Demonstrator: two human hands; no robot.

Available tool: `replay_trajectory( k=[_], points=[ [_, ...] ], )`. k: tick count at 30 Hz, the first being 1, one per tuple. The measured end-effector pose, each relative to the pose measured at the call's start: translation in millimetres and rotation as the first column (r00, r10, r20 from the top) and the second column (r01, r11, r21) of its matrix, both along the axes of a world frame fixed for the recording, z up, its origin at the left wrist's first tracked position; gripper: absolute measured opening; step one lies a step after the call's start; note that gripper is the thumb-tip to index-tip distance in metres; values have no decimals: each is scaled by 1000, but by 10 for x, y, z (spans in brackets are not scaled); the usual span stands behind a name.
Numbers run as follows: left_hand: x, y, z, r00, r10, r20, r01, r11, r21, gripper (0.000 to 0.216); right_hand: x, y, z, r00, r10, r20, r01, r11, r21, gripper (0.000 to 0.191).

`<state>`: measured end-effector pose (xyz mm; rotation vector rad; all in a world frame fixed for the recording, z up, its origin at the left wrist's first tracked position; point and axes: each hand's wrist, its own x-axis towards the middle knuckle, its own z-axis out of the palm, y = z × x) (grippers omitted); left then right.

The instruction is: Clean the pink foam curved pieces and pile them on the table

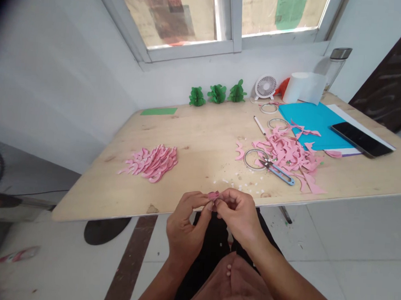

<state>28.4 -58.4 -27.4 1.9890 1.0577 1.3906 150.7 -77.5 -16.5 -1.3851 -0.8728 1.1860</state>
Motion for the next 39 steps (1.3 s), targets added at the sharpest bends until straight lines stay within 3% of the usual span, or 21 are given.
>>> replay_trajectory(
  k=[3, 6, 10, 15, 18, 25, 33, 39],
  points=[
    [4, -8, 2, 1000, 4, 31, -2, 999, -55, 11, -1, 5, -3, 999, -4, 41, 3, 1000, 4, 9],
    [6, -15, -2, 994, 15, 109, 10, 974, -227, 6, 3, 10, -3, 998, -7, 60, 7, 1000, 8, 8],
    [18, 7, -21, 959, 63, 275, 81, 874, -480, 7, 3, 8, 21, 999, 25, 33, -25, 1000, 8, 8],
    [56, 60, -17, 837, 189, 514, 239, 718, -654, 12, 5, -13, 47, 998, 52, 44, -52, 999, -6, 12],
    [67, 71, 13, 787, 211, 579, 321, 661, -678, 11, 17, -22, 28, 994, 71, 82, -72, 997, 7, 12],
    [55, 72, 97, 740, 217, 636, 409, 607, -682, 11, 35, -12, 9, 973, 82, 215, -94, 994, 49, 16],
    [32, 126, 103, 681, 209, 702, 551, 485, -679, 14, 64, -23, 31, 968, 111, 227, -123, 992, 40, 17],
    [12, 133, 128, 648, 191, 737, 616, 438, -655, 13, 61, -31, 40, 978, 109, 176, -123, 990, 68, 18]
  ],
)
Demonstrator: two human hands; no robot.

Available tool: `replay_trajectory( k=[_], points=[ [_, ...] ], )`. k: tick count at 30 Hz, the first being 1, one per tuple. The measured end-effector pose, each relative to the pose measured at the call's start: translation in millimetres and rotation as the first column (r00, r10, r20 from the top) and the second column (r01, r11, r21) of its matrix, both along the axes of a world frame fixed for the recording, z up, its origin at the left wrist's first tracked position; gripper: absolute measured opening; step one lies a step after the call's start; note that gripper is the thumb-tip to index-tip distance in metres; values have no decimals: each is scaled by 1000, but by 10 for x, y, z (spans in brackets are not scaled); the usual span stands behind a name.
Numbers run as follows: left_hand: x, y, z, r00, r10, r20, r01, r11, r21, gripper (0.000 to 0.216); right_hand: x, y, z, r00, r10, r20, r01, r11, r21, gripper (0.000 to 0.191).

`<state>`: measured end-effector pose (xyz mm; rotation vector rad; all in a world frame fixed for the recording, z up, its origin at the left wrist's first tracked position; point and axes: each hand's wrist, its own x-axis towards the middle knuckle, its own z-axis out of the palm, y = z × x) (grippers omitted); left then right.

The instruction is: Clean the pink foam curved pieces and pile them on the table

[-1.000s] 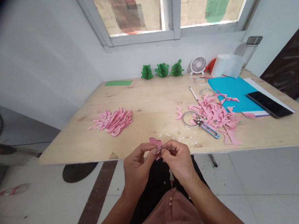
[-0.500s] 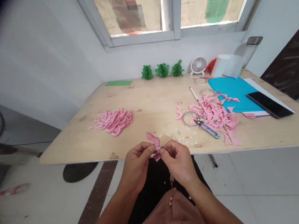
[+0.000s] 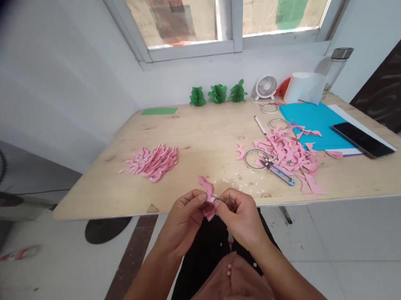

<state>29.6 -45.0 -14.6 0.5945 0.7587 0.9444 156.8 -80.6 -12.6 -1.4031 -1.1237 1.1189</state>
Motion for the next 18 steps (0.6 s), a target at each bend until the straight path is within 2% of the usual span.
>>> replay_trajectory(
  k=[6, 14, 18],
  points=[
    [-3, -17, 17, 1000, -25, 16, 25, 999, -29, 15, -8, -23, 44, 997, -7, -73, 2, 998, -61, 22],
    [-10, -51, 39, 997, -42, 68, 45, 998, -34, 11, -10, -54, 53, 995, -2, -102, -4, 998, -58, 23],
    [-18, -49, 49, 996, -44, 71, 47, 998, -36, 14, 2, -64, 61, 994, 45, -97, -49, 998, -41, 20]
  ],
)
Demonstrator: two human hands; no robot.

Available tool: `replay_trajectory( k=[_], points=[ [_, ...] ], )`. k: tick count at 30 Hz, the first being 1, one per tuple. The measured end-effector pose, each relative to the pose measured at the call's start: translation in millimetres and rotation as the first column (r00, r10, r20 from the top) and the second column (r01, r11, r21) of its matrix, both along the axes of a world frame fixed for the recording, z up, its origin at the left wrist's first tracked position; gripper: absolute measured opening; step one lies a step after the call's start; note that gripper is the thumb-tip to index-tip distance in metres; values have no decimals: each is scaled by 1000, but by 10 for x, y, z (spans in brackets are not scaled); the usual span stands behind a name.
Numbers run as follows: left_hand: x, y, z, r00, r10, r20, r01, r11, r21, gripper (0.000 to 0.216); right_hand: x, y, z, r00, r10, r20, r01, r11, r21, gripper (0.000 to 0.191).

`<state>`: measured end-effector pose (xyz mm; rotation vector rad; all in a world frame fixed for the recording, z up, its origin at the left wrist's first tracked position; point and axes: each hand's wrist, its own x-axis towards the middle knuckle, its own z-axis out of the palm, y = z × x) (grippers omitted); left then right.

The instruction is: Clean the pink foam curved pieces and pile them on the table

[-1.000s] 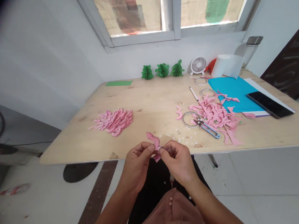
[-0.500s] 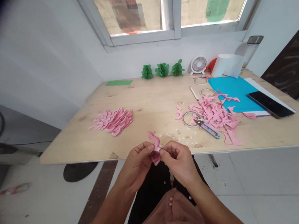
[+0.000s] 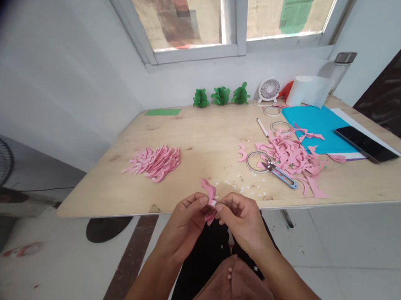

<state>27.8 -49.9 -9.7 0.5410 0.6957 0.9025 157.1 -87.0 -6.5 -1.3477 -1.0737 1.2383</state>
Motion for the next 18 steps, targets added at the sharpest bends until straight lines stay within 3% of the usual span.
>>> replay_trajectory(
  k=[6, 10, 13, 16, 18],
  points=[
    [-24, 34, 19, 998, 15, -54, -14, 1000, 9, 13, 12, -60, -38, 983, 10, 182, -20, 998, 53, 16],
    [-61, 89, 63, 985, -2, -174, 13, 998, 58, 12, 28, -80, -48, 943, -117, 313, 88, 991, 105, 11],
    [-83, 128, 98, 971, -53, -232, 78, 992, 101, 12, 49, -69, -49, 957, -99, 274, 82, 994, 73, 12],
    [-88, 153, 109, 961, -83, -263, 120, 984, 128, 15, 58, -53, -58, 987, -21, 159, 19, 1000, 13, 11],
    [-86, 158, 99, 961, -86, -264, 126, 982, 139, 17, 51, -46, -71, 997, -40, 70, 40, 999, -9, 11]
  ],
)
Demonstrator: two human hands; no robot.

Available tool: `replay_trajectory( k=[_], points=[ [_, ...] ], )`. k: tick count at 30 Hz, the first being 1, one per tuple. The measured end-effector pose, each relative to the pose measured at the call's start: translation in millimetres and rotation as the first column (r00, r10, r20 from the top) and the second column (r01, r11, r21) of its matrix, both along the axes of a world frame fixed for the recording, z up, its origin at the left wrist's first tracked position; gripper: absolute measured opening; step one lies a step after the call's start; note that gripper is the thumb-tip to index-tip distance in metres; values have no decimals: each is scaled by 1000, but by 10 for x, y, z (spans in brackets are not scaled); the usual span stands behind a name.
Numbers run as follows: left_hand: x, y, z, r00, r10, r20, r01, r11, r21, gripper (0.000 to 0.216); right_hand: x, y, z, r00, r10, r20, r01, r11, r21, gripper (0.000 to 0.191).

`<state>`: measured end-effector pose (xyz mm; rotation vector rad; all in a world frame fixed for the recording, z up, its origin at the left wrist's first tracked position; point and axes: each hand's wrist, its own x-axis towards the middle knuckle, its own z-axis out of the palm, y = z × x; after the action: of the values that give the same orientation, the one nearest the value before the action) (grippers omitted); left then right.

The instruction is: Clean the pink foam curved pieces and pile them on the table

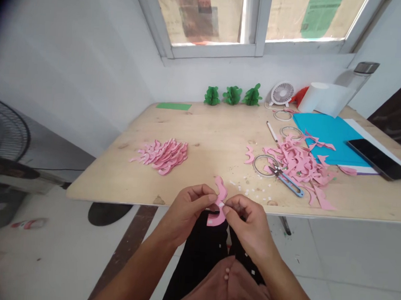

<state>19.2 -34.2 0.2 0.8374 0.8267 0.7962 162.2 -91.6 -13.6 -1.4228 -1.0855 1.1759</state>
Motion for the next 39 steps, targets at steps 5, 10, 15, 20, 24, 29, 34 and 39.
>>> replay_trajectory(
  k=[5, 10, 15, 20, 24, 29, 34, 39],
  points=[
    [17, -81, -54, 998, 26, 50, -26, 1000, -7, 17, -58, 18, -57, 976, -128, -178, 131, 991, 10, 11],
    [94, -215, -106, 991, 120, 52, -119, 993, -20, 11, -110, 53, -129, 976, -136, -169, 146, 988, 43, 14],
    [129, -215, -160, 968, 239, -71, -232, 968, 97, 7, -68, 24, -129, 938, -178, 298, 115, 969, 220, 9],
    [102, -194, -219, 944, 253, -211, -204, 952, 227, 5, 17, 14, -73, 661, -405, 632, -140, 760, 635, 11],
    [92, -196, -195, 942, 225, -249, -167, 957, 236, 7, 64, 81, -45, 565, -420, 710, -306, 693, 653, 14],
    [77, -182, -117, 942, 213, -260, -152, 959, 237, 7, 100, 123, 10, 539, -365, 759, -390, 691, 609, 14],
    [64, -164, -62, 912, 226, -343, -120, 945, 305, 8, 131, 135, 55, 522, -331, 786, -425, 699, 576, 15],
    [59, -163, -22, 873, 247, -421, -82, 924, 372, 10, 125, 155, 97, 467, -346, 814, -472, 681, 560, 12]
  ],
)
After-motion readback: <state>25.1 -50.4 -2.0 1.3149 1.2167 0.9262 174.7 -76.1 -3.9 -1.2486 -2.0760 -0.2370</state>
